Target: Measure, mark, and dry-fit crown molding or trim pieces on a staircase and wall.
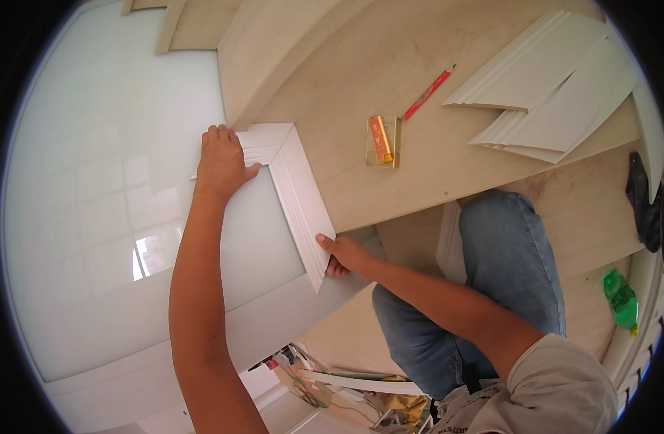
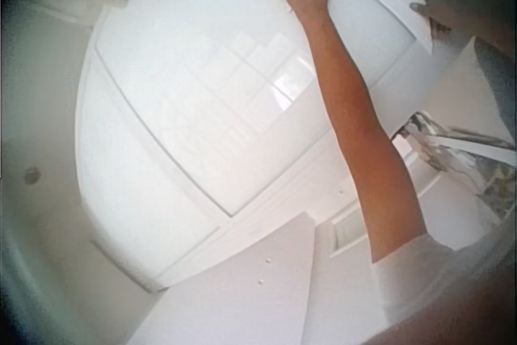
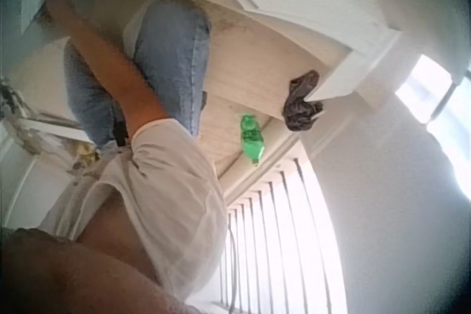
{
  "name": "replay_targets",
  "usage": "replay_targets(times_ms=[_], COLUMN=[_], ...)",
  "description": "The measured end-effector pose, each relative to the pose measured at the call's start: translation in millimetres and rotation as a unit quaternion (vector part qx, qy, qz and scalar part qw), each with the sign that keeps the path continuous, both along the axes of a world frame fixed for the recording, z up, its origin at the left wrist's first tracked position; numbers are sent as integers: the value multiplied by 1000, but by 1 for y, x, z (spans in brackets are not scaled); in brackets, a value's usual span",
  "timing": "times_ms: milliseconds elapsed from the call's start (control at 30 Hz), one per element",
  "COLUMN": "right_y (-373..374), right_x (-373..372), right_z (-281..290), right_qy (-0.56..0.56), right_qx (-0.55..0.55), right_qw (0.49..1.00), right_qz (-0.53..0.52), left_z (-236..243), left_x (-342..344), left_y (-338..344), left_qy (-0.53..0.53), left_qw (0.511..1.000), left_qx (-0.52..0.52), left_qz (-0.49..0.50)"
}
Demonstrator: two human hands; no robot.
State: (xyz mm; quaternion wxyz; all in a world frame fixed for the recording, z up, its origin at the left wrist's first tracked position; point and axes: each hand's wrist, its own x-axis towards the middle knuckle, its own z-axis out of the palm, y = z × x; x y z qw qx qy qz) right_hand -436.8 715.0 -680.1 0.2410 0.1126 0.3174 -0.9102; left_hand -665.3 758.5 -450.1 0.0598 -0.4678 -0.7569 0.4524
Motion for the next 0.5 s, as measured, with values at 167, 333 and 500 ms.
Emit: replay_targets(times_ms=[167, 333, 500], right_y=[-3, -9, -5], right_x=[3, 6, 11], right_z=[1, -7, 1], right_qy=[9, 23, 0], right_qx=[9, -32, -46], right_qw=[1000, 999, 998], right_qz=[-24, -33, -47], left_z=[2, 2, 7], left_x=[-6, -3, -2], left_y=[-3, 8, 6], left_qy=[-10, -18, -36], left_qw=[1000, 999, 999], left_qx=[14, -10, -3], left_qz=[-13, 30, 27])
